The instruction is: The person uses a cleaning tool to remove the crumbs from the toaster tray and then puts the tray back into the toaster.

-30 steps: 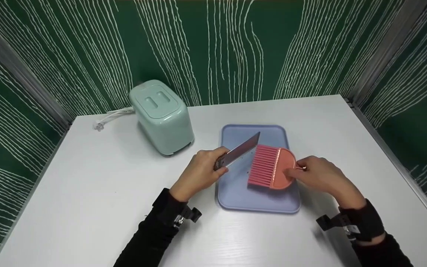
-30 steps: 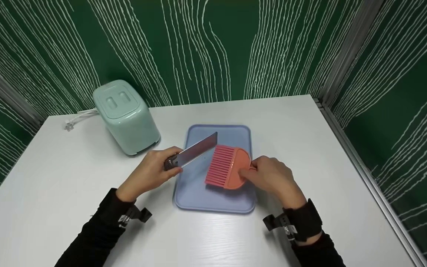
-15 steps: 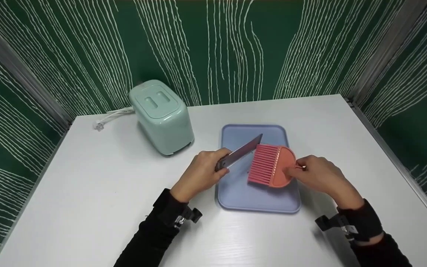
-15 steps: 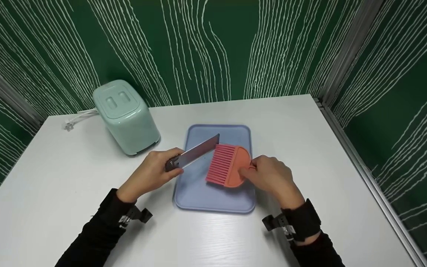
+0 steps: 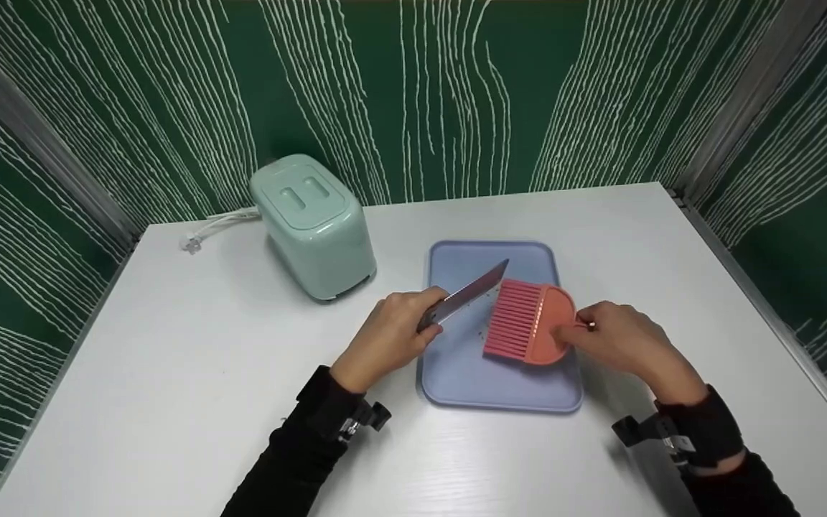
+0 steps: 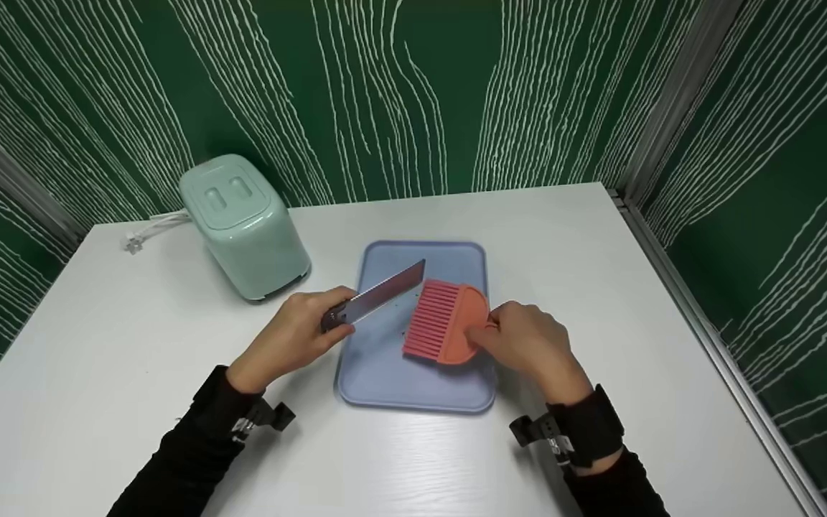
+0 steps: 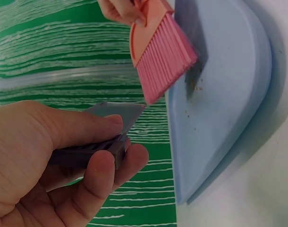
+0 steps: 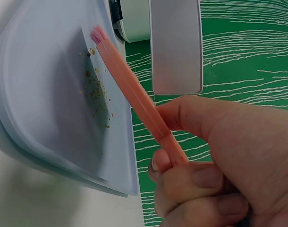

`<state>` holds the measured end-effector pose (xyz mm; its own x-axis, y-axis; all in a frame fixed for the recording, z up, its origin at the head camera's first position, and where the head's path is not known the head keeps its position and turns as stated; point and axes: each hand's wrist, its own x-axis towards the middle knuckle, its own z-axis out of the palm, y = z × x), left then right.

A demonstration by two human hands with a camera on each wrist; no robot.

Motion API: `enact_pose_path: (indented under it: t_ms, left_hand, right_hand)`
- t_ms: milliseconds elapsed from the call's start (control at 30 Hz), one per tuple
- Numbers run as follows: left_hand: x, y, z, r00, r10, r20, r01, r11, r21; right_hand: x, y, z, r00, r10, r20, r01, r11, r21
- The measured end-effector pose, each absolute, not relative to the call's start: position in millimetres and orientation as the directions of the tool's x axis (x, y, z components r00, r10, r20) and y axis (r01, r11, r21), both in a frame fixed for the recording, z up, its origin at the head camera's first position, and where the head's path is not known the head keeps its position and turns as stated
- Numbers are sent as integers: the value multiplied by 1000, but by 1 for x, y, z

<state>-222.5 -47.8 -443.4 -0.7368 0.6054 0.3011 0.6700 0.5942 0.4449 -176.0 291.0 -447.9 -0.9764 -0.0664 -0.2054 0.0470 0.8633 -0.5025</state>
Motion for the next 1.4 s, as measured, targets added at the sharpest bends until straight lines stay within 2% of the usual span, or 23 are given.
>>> enact_pose_path:
  t_ms: [367,933,1400]
  left_hand:
    - [-221,-47,-443,-708,618,342,705,590,393]
    - [-220,-45,-444,-622,683,382,783,543,303]
    - [-221,-47,-445,-619,675,402,785,545,295]
  right_hand:
    - [-172,284,-442,-979,-82,-187,25,860,-509]
    - [-175,291,-447,-982,-63,-178,38,858,-512]
    - [-174,290,-444,-977,-39,-209,72,864,-499]
